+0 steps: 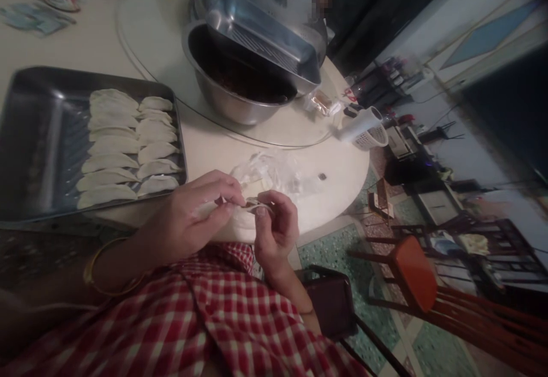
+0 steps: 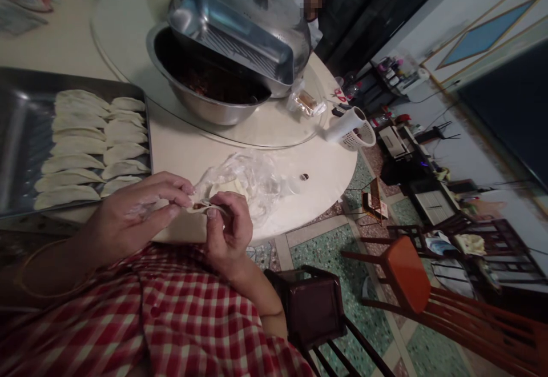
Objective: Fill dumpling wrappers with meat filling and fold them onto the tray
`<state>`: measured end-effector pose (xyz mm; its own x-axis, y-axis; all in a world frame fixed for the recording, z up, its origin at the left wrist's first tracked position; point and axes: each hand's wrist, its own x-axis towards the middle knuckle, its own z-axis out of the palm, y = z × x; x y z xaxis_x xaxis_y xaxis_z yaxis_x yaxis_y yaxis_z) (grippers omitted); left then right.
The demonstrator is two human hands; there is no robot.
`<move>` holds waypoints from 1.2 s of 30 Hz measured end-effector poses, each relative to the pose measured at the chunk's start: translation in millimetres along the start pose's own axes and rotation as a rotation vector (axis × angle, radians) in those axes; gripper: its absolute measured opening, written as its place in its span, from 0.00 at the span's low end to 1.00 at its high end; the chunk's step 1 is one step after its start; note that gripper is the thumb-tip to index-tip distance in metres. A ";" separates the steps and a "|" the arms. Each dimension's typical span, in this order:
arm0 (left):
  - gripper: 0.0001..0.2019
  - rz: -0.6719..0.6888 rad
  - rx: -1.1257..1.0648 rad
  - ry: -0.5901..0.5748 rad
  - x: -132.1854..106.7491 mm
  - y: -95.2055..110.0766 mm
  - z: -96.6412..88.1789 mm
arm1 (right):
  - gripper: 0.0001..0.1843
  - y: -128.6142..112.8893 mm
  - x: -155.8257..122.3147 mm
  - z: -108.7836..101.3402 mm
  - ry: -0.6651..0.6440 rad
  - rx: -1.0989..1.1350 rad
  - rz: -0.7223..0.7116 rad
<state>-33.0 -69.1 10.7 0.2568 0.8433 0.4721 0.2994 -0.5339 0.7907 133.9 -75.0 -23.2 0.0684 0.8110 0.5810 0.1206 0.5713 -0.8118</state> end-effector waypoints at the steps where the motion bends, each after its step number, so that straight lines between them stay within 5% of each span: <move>1: 0.10 0.035 0.039 0.007 -1.1 0.9 0.2 | 0.16 0.1 0.3 0.0 0.005 -0.015 -0.023; 13: 0.10 0.262 0.428 0.035 -2.5 4.3 6.4 | 0.19 -2.1 1.4 0.6 -0.020 -0.104 -0.140; 23: 0.07 0.143 0.189 0.091 -0.6 3.8 2.1 | 0.18 -2.5 0.2 0.0 -0.021 -0.078 -0.099; 36: 0.04 0.078 0.169 -0.040 11.9 3.4 -5.4 | 0.19 -0.1 -3.4 0.5 -0.067 -0.067 -0.062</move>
<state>-33.8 -60.5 21.1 0.3208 0.7976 0.5109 0.4261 -0.6032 0.6742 133.2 -77.8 -25.1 -0.0071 0.7821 0.6231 0.1889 0.6130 -0.7672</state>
